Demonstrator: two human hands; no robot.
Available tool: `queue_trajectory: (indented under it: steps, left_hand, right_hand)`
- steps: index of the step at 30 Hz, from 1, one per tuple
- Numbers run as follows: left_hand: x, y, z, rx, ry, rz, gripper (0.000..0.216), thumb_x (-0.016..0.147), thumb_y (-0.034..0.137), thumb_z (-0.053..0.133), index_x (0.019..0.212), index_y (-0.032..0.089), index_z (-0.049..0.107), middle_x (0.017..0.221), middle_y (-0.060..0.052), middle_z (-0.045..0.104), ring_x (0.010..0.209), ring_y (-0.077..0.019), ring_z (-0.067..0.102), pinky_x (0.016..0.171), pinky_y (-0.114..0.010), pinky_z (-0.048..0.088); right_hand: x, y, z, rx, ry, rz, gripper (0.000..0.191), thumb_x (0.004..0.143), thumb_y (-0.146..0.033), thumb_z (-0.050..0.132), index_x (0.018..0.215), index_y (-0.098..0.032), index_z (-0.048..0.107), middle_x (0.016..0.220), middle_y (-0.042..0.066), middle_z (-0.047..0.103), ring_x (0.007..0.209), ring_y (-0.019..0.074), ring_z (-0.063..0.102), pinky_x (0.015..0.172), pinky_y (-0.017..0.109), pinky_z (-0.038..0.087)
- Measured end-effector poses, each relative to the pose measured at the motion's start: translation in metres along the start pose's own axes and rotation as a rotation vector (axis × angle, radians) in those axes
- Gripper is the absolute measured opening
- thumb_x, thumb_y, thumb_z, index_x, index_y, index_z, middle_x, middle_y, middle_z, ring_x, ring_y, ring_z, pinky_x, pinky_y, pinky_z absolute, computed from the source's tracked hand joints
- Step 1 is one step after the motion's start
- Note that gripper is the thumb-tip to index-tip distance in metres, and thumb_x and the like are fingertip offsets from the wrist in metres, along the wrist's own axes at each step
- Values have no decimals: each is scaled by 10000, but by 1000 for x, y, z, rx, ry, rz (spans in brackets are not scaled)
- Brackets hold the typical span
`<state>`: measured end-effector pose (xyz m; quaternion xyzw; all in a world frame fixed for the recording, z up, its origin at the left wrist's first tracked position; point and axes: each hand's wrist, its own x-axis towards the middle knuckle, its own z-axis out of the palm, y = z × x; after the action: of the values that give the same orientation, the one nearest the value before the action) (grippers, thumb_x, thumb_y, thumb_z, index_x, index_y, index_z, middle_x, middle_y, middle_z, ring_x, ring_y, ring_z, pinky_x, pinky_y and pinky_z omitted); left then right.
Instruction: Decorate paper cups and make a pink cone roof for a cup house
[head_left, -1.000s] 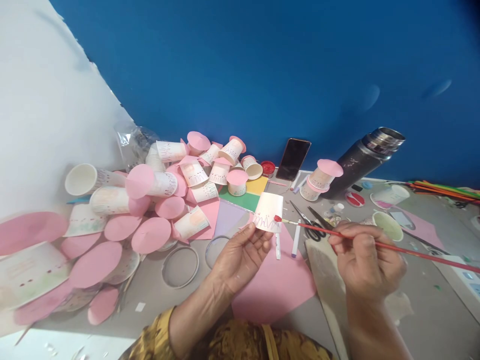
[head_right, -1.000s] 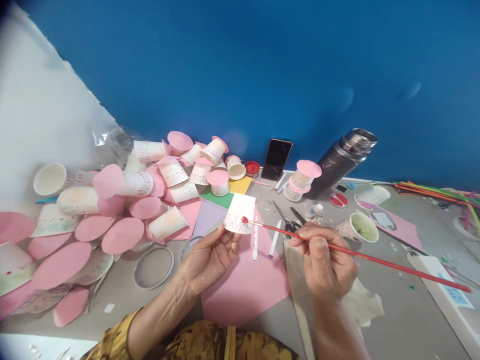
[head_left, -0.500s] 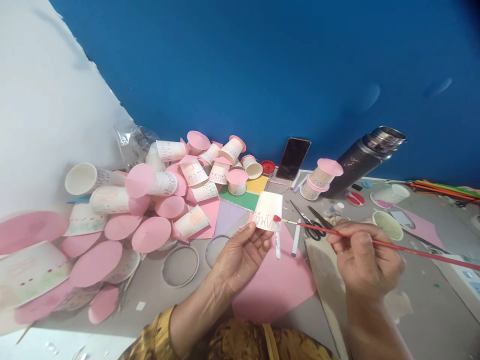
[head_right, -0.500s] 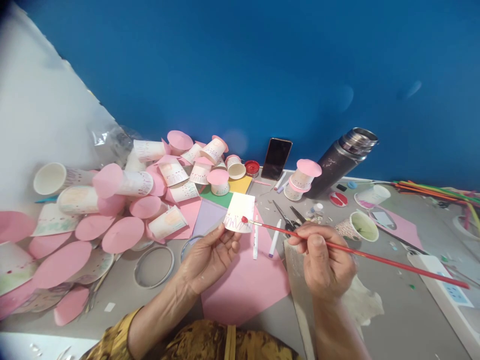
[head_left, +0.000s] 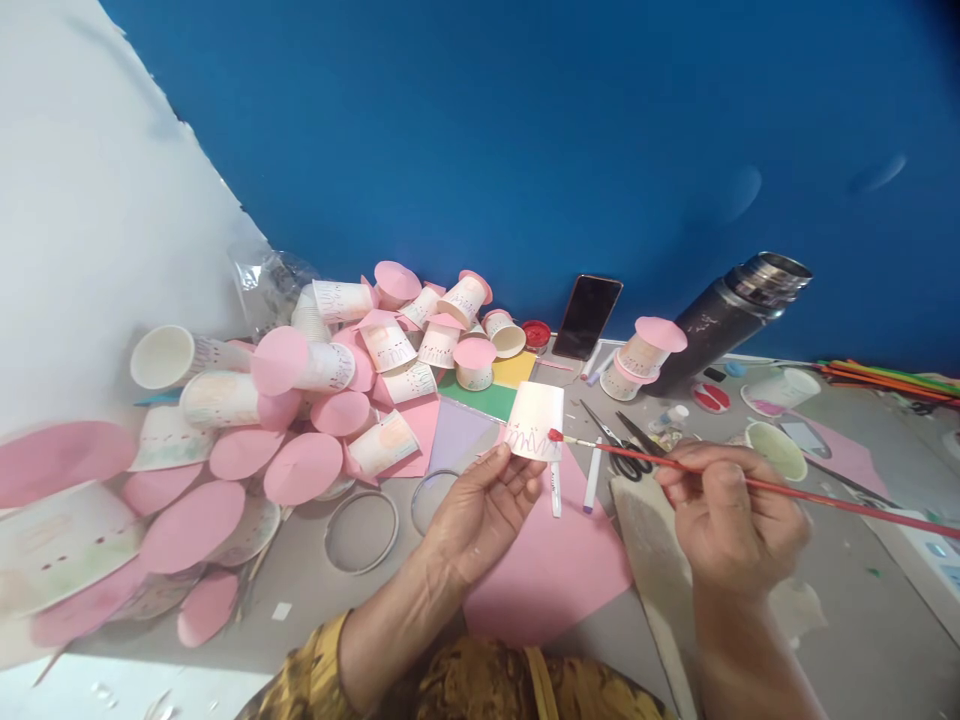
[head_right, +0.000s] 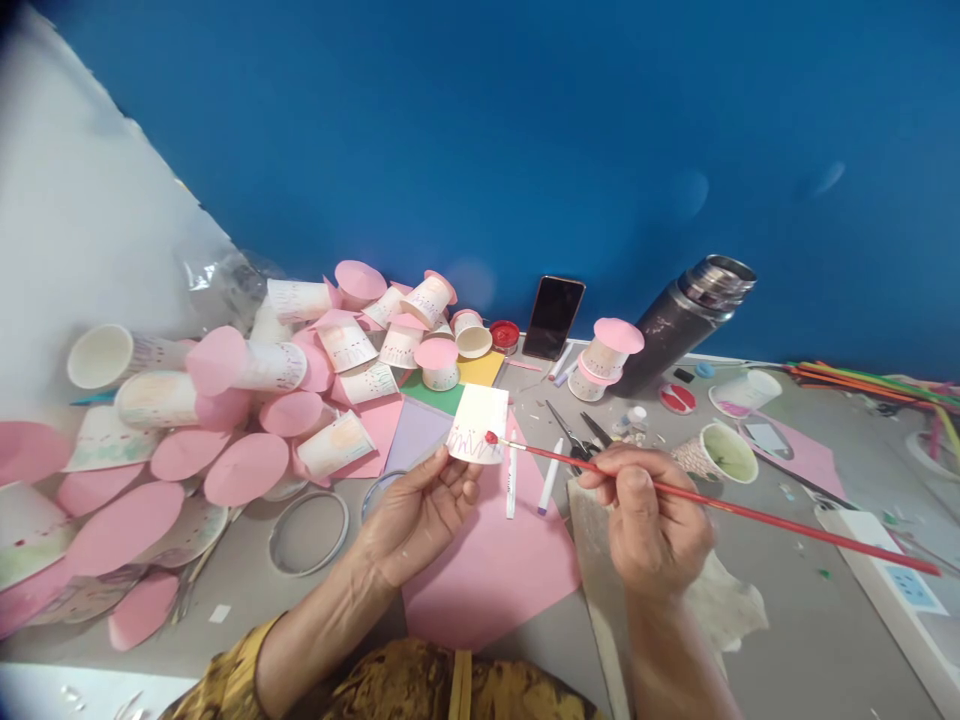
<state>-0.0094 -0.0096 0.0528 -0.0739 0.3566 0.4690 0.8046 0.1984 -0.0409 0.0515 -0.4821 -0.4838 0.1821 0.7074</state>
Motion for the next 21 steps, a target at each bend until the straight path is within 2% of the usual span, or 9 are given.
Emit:
queue_trajectory:
  steps: [9,13,21]
  left_hand:
    - [2,-2,-2,-5,-21,-5,142,970,80,599,869,119,690,802,-84,751,742,-162,751,654,-230,581]
    - [2,-2,-1,2,-13,1,148,978,83,587,878,116,692,798,-88,756,732,-160,755,643,-225,586]
    - [1,0,0,-13,-6,16,197,983,74,571,821,117,674,804,-88,760,718,-161,758,626,-224,584]
  right_hand:
    - [-1,1,1,42,-25,-29,208,966,-332,670,840,-180,734,665,27,669,622,170,633,496,270,456]
    - [-3,0,1,-19,-26,-23,233,969,-356,670,845,-173,742,666,35,672,648,182,657,483,259,431]
    - [2,-1,0,24,25,-38,204,947,-321,668,813,-175,719,629,26,653,596,183,636,427,263,438]
